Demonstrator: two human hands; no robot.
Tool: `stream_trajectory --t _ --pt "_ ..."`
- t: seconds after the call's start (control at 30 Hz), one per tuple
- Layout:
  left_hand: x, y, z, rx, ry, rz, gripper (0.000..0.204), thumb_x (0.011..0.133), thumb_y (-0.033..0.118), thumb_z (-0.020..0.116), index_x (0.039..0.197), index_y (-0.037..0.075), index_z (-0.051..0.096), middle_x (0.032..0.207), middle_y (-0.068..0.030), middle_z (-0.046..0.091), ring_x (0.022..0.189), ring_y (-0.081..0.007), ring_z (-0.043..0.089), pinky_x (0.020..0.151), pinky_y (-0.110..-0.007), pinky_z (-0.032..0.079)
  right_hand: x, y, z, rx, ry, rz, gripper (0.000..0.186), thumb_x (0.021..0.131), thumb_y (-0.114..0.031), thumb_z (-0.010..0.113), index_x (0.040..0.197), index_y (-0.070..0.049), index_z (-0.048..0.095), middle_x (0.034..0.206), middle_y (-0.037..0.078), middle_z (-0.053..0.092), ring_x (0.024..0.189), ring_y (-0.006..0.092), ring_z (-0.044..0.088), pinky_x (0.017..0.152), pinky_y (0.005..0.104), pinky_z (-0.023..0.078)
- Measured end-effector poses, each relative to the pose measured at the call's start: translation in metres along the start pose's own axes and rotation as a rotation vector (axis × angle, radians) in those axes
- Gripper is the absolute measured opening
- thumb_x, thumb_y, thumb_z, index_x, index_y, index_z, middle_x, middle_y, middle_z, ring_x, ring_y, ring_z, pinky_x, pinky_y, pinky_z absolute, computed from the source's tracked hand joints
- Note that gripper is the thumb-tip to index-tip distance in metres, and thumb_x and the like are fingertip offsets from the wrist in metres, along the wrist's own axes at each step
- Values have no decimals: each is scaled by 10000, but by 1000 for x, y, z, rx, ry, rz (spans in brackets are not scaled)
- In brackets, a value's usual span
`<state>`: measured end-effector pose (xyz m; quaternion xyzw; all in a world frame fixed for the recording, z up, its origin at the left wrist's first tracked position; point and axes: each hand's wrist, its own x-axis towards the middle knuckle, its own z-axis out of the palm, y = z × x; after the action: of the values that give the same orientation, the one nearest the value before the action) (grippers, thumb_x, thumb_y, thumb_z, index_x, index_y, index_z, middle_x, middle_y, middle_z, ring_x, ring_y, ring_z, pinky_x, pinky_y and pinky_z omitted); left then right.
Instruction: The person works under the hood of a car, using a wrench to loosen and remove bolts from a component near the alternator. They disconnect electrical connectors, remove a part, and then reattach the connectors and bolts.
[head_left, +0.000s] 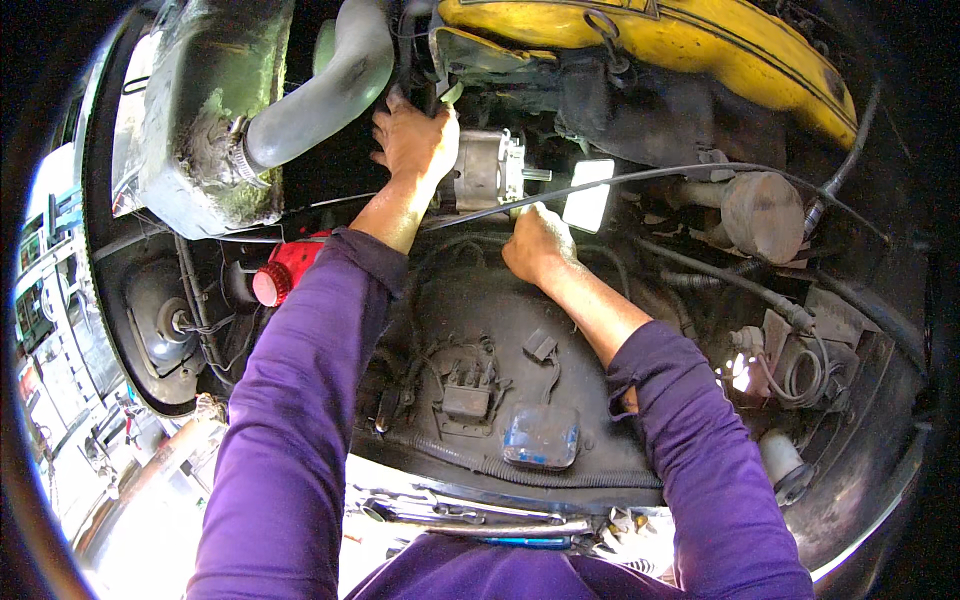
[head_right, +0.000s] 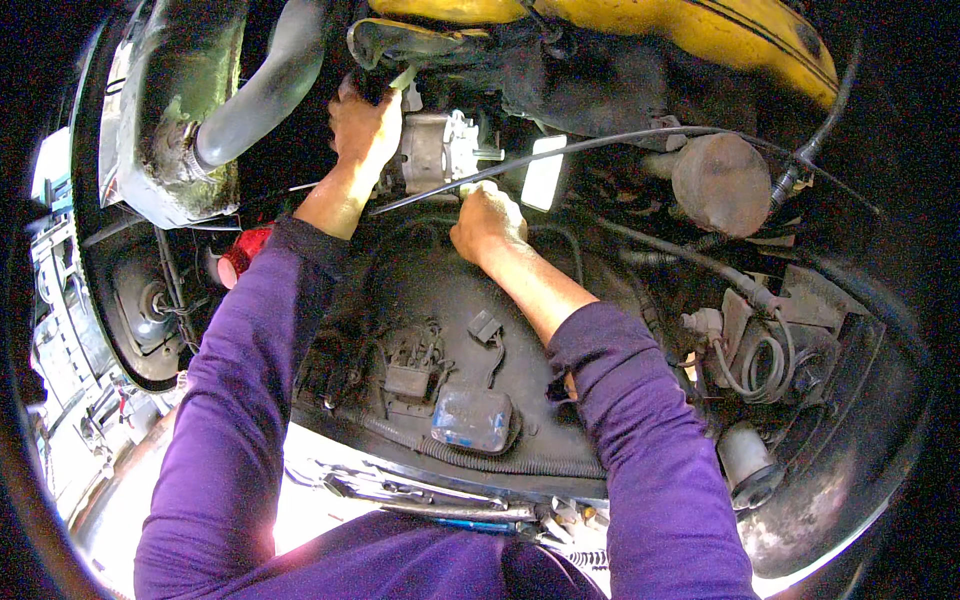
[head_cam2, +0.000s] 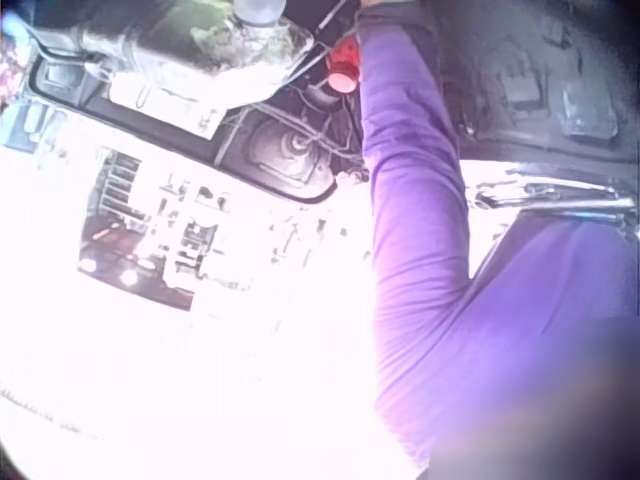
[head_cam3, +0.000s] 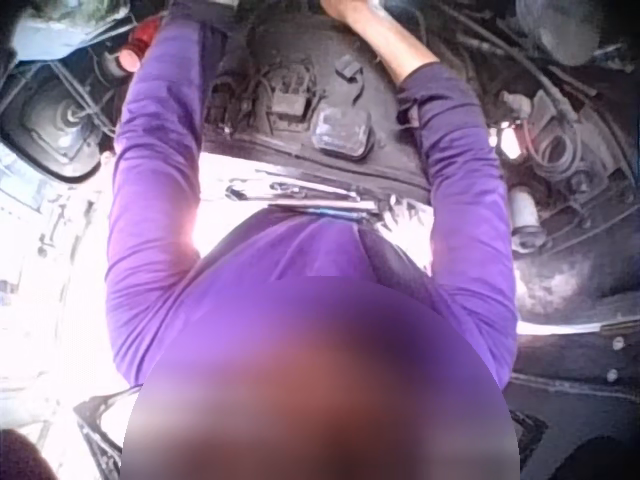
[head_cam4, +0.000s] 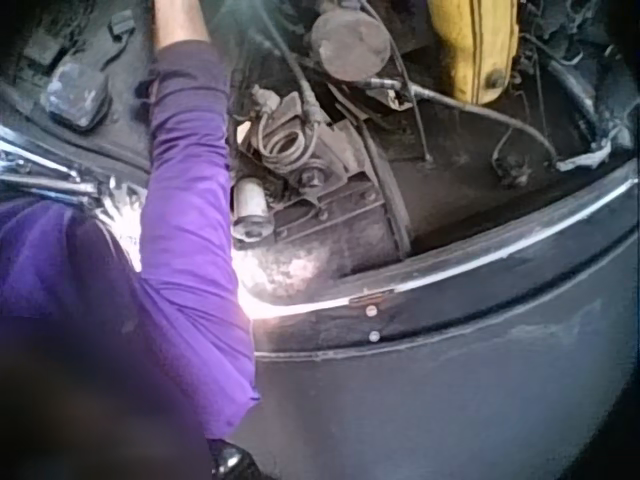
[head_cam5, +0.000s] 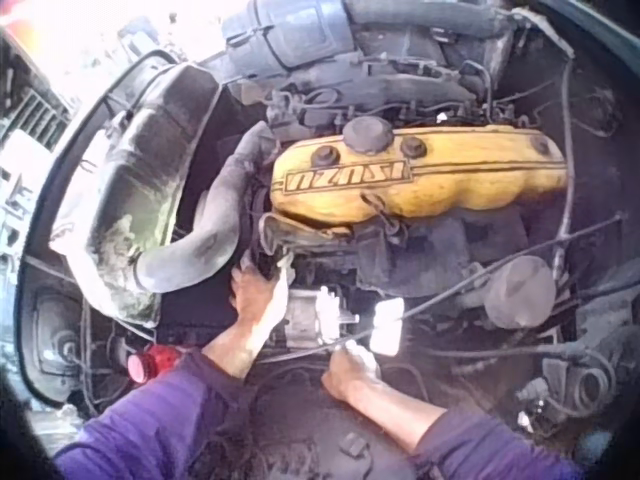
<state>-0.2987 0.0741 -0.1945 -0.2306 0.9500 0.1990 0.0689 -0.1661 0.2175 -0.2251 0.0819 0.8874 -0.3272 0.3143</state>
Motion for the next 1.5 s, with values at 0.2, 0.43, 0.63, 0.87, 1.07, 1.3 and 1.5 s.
stream_trajectory --t 0.2,0.43,0.63,0.87,1.07,1.3,1.5 --pt "-3 3 -3 26 -5 -20 927 864 538 696 1572 105 282 1476 -282 392 1423 -476 369 1142 -692 283 -1 -9 -11 -14 -175 110 502 844 -220 766 1261 -4 587 1250 208 689 1190 352 672 994 433 558" --pt "-2 1 -2 59 -12 -3 923 869 500 707 1570 84 272 1501 -284 368 1420 -470 379 1140 -681 297 19 27 22 21 -117 53 452 914 -246 640 1247 53 582 1260 274 664 1199 404 650 1045 476 501" --pt "2 -6 7 98 89 8 1008 829 682 700 1581 130 316 1469 -270 416 1400 -461 427 1116 -660 337 53 51 53 -214 -180 -157 549 921 -299 577 1269 123 534 1257 322 630 1228 464 597 1113 481 430" --pt "-4 1 -5 35 -45 -5 954 894 506 679 1600 59 218 1527 -289 336 1459 -455 348 1193 -674 241 41 32 15 108 -177 -113 453 818 -113 679 1197 115 584 1220 333 645 1172 449 634 1008 457 529" --pt "-2 1 -2 85 6 1 966 867 571 679 1588 84 258 1475 -288 387 1429 -460 378 1157 -671 284 31 30 29 56 72 -99 399 810 -123 715 1173 12 617 1096 256 715 1062 425 695 916 495 566" --pt "-2 0 -4 44 -20 17 948 866 492 707 1582 75 248 1481 -275 371 1435 -468 357 1167 -698 256 31 28 25 78 66 -85 343 807 -111 693 1124 17 659 1065 270 724 1040 441 702 915 483 570" --pt "-1 1 -2 69 4 -6 983 827 573 727 1565 91 292 1450 -278 416 1399 -477 404 1126 -681 314 26 24 24 107 43 -94 242 809 -110 659 1011 2 728 1014 265 736 994 418 724 887 467 582"
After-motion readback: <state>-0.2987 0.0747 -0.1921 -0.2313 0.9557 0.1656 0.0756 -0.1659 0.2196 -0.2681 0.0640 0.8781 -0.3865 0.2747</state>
